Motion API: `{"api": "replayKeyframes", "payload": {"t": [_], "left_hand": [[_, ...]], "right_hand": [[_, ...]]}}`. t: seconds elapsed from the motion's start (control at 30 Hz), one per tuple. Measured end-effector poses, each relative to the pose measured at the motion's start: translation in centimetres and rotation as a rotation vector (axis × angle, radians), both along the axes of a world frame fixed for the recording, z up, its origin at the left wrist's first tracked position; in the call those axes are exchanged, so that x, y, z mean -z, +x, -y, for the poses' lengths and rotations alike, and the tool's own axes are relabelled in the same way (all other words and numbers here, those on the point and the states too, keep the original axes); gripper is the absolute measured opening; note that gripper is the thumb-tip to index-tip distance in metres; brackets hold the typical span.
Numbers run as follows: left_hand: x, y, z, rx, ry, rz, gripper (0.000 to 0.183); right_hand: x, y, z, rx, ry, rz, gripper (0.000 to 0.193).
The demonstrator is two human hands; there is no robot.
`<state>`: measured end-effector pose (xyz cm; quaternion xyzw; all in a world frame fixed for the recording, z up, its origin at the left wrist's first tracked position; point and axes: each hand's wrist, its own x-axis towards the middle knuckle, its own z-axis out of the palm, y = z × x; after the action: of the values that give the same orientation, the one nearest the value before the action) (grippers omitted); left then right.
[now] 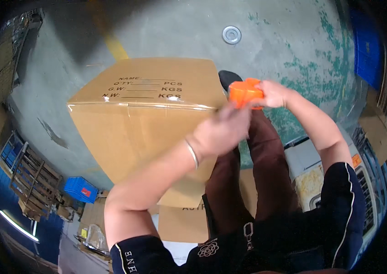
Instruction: The person assembles cardboard boxes by taping the bottom and top flaps closed with a tape dispenser.
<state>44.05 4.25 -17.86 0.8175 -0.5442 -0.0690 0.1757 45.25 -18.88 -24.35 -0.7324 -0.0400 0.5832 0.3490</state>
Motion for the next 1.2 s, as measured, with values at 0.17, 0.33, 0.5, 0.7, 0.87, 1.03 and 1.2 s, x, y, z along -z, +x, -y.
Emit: {"api": "replayKeyframes", "payload": {"t": [0.17, 0.33, 0.5, 0.7, 0.87, 1.03, 1.2], "left_hand": [[1.1, 2.5, 0.4, -0.117, 0.021, -0.214, 0.026], [0.7, 1.9, 2.4, -0.502, 0.075, -0.203, 0.035], [-0.1, 4.8, 5.2, -0.714, 0.510, -0.562, 0.039], [5.0, 6.7, 4.9, -0.409, 0.841, -0.275, 0.058], [1.1, 14.5, -5.9, -0.918, 0.240, 0.202, 0.057], [0.7, 15.7, -26.3, -1.603, 0.698, 0.160, 0.070], [-1.8, 16.4, -25.4, -1.164, 1.025, -0.518, 0.074]], "right_hand": [[-3.0, 0.0, -2.5, -0.272, -0.469, 0.195, 0.053], [-3.6, -3.3, -0.9, -0.117, -0.583, 0.115, 0.055], [-7.2, -4.3, 0.0, 0.143, -0.650, 0.139, 0.058], [-8.3, -4.6, -0.7, 0.253, -0.697, 0.109, 0.059], [-8.7, -5.9, -0.7, 1.247, -0.106, -0.014, 0.025], [-7.0, -6.4, -7.2, 1.461, -0.050, 0.146, 0.036], [-5.2, -5.2, -13.7, 1.622, 0.070, 0.315, 0.038]]}}
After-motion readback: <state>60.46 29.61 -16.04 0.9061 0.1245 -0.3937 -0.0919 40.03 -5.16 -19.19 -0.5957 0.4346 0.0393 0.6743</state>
